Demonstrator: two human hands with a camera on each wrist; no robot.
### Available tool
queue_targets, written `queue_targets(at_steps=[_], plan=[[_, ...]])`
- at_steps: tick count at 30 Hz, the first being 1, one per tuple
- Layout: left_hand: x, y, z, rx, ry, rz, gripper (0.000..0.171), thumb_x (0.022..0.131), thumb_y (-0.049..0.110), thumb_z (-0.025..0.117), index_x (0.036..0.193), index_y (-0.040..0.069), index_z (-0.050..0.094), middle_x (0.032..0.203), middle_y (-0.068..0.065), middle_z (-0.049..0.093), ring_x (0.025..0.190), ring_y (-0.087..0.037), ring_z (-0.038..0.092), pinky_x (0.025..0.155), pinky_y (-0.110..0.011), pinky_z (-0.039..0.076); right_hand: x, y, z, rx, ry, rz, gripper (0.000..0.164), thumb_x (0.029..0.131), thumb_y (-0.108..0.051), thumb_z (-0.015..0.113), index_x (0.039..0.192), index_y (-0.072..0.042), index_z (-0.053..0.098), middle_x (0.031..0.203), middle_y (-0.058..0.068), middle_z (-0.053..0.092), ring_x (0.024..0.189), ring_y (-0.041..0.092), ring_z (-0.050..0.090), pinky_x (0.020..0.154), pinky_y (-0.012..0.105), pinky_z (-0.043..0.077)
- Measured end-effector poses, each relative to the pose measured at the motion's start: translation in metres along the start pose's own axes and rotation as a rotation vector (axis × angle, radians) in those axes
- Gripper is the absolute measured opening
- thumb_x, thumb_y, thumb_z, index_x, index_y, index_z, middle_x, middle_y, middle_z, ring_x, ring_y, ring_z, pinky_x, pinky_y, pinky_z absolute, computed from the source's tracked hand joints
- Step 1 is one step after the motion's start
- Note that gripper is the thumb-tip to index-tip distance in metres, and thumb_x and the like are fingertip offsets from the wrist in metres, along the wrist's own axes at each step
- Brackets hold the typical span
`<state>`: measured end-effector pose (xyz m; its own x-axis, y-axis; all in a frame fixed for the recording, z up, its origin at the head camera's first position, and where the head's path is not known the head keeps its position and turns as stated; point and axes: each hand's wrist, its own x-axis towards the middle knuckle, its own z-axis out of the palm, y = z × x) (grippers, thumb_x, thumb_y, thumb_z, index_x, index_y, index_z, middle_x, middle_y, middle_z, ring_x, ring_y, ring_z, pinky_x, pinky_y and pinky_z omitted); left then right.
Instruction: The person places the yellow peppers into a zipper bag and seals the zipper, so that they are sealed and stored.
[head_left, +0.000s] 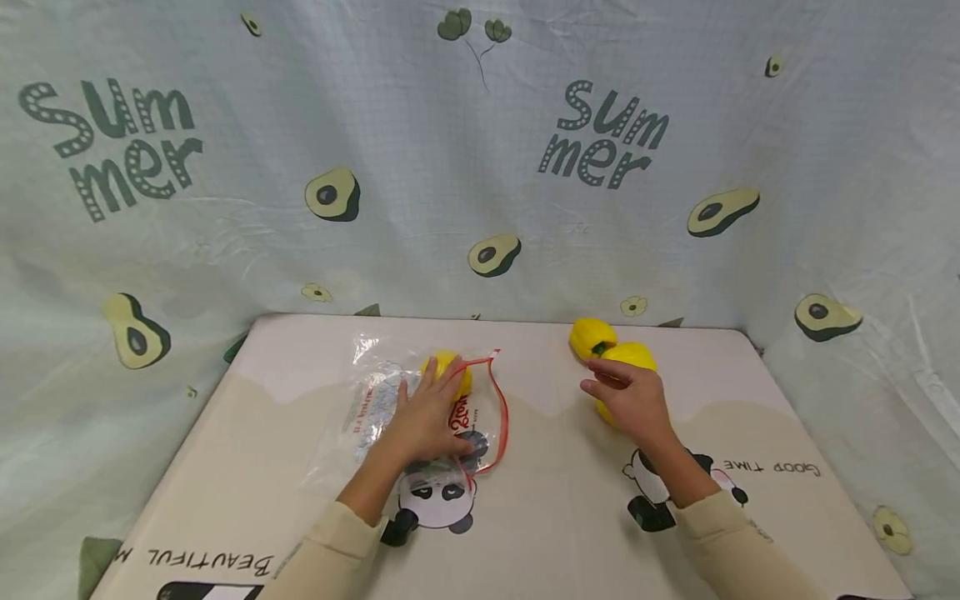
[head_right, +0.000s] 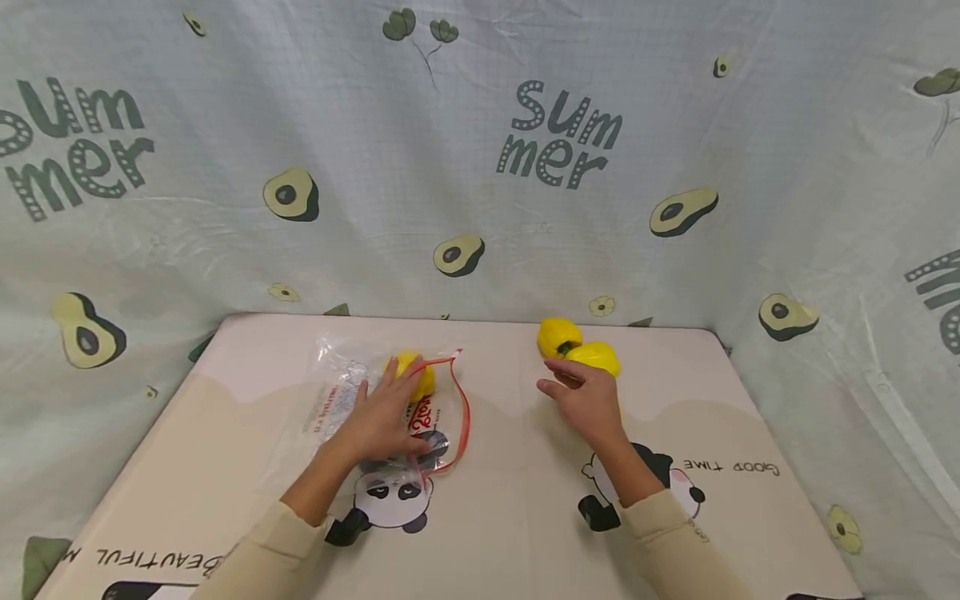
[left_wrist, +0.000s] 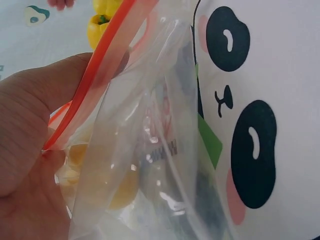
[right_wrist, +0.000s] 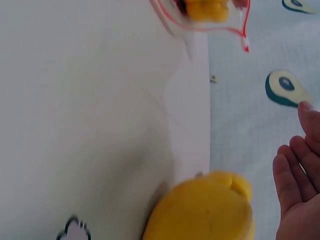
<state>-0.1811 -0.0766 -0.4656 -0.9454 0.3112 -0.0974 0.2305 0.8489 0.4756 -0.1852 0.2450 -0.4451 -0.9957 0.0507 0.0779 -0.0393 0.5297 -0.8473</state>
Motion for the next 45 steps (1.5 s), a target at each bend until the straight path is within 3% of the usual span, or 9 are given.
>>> queue_targets(at_steps=[4, 8, 15, 19, 25, 32, 41, 45], plan=[[0.0, 0.0, -0.001, -0.007, -0.002, 0.005, 0.12, 0.07, 0.039, 0.096, 0.167, 0.02, 0.027, 0.178, 0.008, 0.01, 0.166, -0.031, -0.004, 0.126, -0.074, 0.002, -0.003, 0.008, -0.017, -0.055, 0.034, 0.012, 0.044, 0.095, -0.02, 0.077, 0.135, -0.005, 0.069, 0.136, 0.018, 0.071, 0.128, 0.035, 0.068, 0.089, 0.003, 0.051], [0.0, 0.0, -0.002, 0.0, -0.003, -0.007, 0.121, 0.07, 0.039, 0.096, 0.167, 0.02, 0.026, 0.178, 0.008, 0.009, 0.166, -0.03, -0.004, 0.127, -0.073, 0.001, -0.005, 0.017, -0.029, -0.089, 0.048, 0.054, 0.046, 0.097, -0.025, 0.076, 0.138, -0.007, 0.067, 0.14, 0.017, 0.069, 0.133, 0.034, 0.065, 0.093, 0.006, 0.05], [-0.001, -0.002, -0.003, 0.014, -0.013, -0.008, 0.121, 0.071, 0.04, 0.096, 0.167, 0.02, 0.026, 0.178, 0.008, 0.009, 0.166, -0.029, -0.004, 0.127, -0.073, 0.001, -0.012, 0.038, -0.049, -0.171, 0.086, 0.132, 0.052, 0.098, -0.03, 0.074, 0.143, -0.006, 0.063, 0.15, 0.019, 0.06, 0.141, 0.04, 0.057, 0.112, 0.044, 0.048], [0.0, -0.002, -0.004, 0.009, -0.012, -0.005, 0.12, 0.071, 0.039, 0.096, 0.167, 0.02, 0.026, 0.178, 0.008, 0.009, 0.166, -0.029, -0.004, 0.127, -0.073, 0.001, -0.012, 0.05, -0.057, -0.173, 0.005, 0.185, 0.066, 0.098, -0.035, 0.073, 0.153, -0.006, 0.051, 0.161, 0.022, 0.047, 0.149, 0.044, 0.046, 0.117, 0.053, 0.044], [-0.001, -0.001, -0.005, 0.005, -0.007, 0.001, 0.119, 0.071, 0.039, 0.095, 0.167, 0.019, 0.027, 0.178, 0.007, 0.011, 0.166, -0.03, -0.003, 0.127, -0.073, 0.002, -0.013, 0.071, -0.062, -0.14, -0.157, 0.158, 0.087, 0.097, -0.038, 0.074, 0.165, -0.008, 0.028, 0.168, 0.024, 0.032, 0.153, 0.047, 0.037, 0.118, 0.051, 0.038], [-0.001, -0.001, -0.004, 0.003, -0.009, 0.004, 0.119, 0.072, 0.04, 0.095, 0.167, 0.019, 0.027, 0.178, 0.007, 0.011, 0.166, -0.029, -0.003, 0.127, -0.073, 0.002, -0.017, 0.083, -0.06, -0.101, -0.137, 0.136, 0.083, 0.095, -0.03, 0.077, 0.161, -0.003, 0.035, 0.166, 0.024, 0.038, 0.152, 0.044, 0.04, 0.112, 0.029, 0.041], [-0.002, -0.001, -0.004, 0.009, -0.006, 0.005, 0.119, 0.071, 0.039, 0.095, 0.167, 0.018, 0.027, 0.178, 0.006, 0.011, 0.166, -0.03, -0.002, 0.128, -0.072, 0.003, -0.017, 0.089, -0.047, -0.086, -0.154, 0.121, 0.089, 0.089, -0.023, 0.084, 0.16, -0.001, 0.036, 0.162, 0.027, 0.043, 0.145, 0.043, 0.05, 0.108, 0.017, 0.048], [-0.001, -0.001, -0.004, 0.017, -0.009, 0.003, 0.12, 0.072, 0.04, 0.095, 0.167, 0.018, 0.025, 0.178, 0.006, 0.01, 0.166, -0.03, -0.003, 0.128, -0.071, 0.004, -0.018, 0.087, -0.044, -0.105, -0.14, 0.123, 0.085, 0.089, -0.017, 0.083, 0.159, 0.002, 0.037, 0.158, 0.028, 0.047, 0.14, 0.043, 0.056, 0.108, 0.034, 0.053]])
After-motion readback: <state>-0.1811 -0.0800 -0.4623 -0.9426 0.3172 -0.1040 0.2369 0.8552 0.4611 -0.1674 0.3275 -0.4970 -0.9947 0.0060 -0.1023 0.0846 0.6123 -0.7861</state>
